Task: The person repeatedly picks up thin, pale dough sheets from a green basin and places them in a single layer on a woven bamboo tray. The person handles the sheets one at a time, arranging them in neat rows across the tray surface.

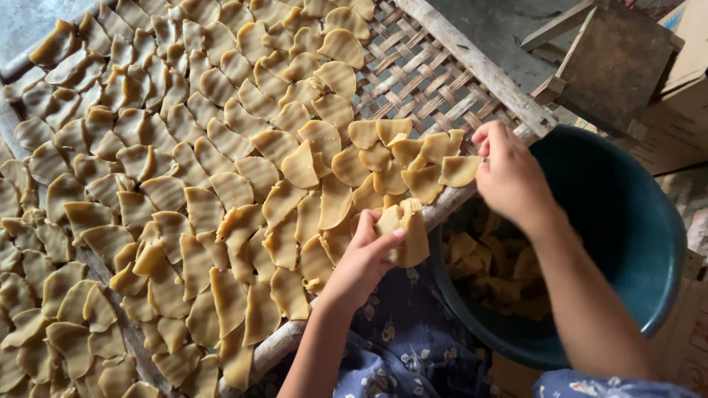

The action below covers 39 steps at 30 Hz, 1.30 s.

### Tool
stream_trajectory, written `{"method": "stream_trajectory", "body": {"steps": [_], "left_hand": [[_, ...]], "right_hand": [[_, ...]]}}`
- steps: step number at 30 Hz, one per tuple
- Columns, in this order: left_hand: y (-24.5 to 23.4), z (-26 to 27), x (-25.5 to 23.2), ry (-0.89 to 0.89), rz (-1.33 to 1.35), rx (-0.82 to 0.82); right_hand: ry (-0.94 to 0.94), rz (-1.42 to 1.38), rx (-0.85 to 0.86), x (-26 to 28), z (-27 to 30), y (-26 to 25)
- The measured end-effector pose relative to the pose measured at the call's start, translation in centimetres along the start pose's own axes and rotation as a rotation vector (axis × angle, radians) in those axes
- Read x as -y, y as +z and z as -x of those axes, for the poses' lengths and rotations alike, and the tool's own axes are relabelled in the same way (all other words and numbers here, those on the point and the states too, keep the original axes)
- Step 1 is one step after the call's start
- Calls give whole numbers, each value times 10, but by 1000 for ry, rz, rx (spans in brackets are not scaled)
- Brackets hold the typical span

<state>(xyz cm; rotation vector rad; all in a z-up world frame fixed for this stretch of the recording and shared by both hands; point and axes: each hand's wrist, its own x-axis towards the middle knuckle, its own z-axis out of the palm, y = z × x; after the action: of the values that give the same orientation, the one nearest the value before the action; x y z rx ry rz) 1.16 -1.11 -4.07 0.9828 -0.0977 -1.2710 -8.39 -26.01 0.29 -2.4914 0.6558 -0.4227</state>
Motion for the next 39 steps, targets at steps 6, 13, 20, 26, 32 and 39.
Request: {"method": "stream_trajectory", "body": {"steps": [6, 13, 20, 26, 32, 39], "left_hand": [[13, 4, 4, 285, -376, -86], [11, 9, 4, 449, -559, -139], [13, 7, 3, 338, -373, -109], [6, 10, -2, 186, -189, -93], [-8, 6, -8, 24, 235, 36], [-21, 10, -20, -39, 363, 296]], "right_hand": [[131, -317, 272, 60, 50, 23], [190, -551, 334, 65, 56, 27], [226, -403, 327, 73, 53, 30], [271, -558, 402, 55, 37, 23], [358, -944, 612, 23, 10, 16], [514, -1164, 828, -19, -35, 18]]}}
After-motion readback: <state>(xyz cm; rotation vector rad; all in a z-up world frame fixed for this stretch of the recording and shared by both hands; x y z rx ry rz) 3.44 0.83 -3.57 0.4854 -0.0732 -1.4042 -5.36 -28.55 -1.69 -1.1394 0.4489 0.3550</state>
